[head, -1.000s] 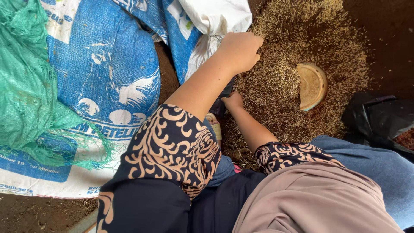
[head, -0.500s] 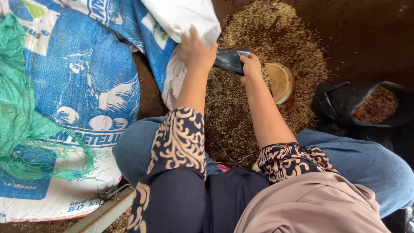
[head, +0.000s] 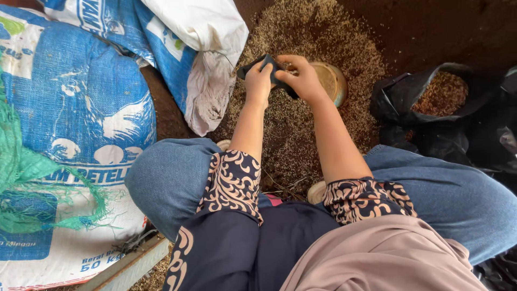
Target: The person scoops grains from a large pile on the floor using a scoop and fills black plastic bags. The person then folds the top of each bag to close it and places the filled bags aside.
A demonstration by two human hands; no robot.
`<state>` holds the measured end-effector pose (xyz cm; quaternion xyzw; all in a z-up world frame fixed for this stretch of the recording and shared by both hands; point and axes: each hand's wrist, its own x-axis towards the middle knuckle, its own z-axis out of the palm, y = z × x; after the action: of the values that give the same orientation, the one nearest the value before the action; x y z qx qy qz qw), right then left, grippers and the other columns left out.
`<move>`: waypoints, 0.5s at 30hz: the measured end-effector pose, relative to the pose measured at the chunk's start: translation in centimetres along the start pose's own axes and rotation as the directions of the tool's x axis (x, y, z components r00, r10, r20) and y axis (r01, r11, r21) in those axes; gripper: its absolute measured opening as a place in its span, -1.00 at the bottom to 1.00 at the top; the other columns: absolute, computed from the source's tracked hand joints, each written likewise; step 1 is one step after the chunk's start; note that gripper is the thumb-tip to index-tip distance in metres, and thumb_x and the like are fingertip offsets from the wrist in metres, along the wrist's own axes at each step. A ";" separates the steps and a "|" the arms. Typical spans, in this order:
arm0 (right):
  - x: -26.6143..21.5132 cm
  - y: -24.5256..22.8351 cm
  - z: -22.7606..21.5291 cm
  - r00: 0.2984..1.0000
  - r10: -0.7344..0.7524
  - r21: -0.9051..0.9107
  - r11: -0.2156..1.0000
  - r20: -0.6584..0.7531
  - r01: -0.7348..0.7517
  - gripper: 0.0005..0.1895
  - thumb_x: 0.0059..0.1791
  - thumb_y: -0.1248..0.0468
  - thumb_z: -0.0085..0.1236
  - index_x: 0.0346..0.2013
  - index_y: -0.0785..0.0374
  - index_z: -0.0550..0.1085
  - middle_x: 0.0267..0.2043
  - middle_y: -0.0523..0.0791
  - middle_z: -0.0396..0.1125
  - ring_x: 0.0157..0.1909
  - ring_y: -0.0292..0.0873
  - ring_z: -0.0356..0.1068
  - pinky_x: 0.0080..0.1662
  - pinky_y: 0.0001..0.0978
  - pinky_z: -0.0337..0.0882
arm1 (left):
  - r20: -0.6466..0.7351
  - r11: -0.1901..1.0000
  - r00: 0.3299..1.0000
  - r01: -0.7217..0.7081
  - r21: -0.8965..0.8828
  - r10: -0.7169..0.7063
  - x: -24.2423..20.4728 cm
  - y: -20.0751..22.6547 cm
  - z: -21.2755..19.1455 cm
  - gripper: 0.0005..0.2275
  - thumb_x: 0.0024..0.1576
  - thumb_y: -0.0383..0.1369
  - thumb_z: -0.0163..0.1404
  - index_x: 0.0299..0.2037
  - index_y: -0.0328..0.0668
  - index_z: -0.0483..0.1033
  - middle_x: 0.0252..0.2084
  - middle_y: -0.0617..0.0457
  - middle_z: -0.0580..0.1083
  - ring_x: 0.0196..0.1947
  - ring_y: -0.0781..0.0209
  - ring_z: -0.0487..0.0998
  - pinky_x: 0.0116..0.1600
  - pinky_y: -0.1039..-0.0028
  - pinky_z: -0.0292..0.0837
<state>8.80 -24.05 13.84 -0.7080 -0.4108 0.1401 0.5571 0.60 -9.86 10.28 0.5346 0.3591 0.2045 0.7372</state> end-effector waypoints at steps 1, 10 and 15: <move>-0.2 -0.6 -0.2 0.992 0.126 0.085 0.988 0.009 -0.126 -0.55 0.00 0.27 0.38 0.17 0.21 0.50 0.10 -0.05 0.40 0.01 -0.15 0.41 0.02 -0.27 0.45 | 0.053 1.000 0.998 0.023 -0.019 -0.022 -0.4 0.1 0.1 -0.69 0.26 -0.30 -0.03 0.16 -0.24 0.50 -0.17 0.05 0.56 -0.23 0.26 0.62 -0.14 0.39 0.61; -0.1 0.1 0.1 0.943 0.324 0.602 0.740 0.069 -0.299 -0.60 0.02 0.21 0.32 0.14 0.19 0.52 -0.01 -0.22 0.49 0.00 -0.30 0.46 0.06 -0.37 0.51 | 0.272 0.932 0.962 0.071 -0.356 0.031 -2.8 0.8 -0.8 -0.60 0.21 -0.21 0.12 0.18 -0.28 0.47 -0.02 -0.02 0.55 0.03 0.17 0.60 0.15 0.28 0.52; 0.0 1.1 0.7 0.944 0.315 0.612 0.729 0.097 -0.306 -0.55 0.02 0.12 0.33 0.16 0.16 0.49 0.01 -0.25 0.46 0.00 -0.32 0.43 0.02 -0.38 0.48 | 0.223 0.941 0.972 0.004 -0.339 0.076 -2.8 0.8 -0.8 -0.63 0.20 -0.23 0.14 0.13 -0.29 0.53 -0.01 -0.03 0.56 0.03 0.15 0.60 0.17 0.25 0.54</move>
<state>8.77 -23.64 12.64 -0.5449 -0.2142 0.3534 0.7296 -1.76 -11.00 11.79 0.4274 0.2201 0.2124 0.8508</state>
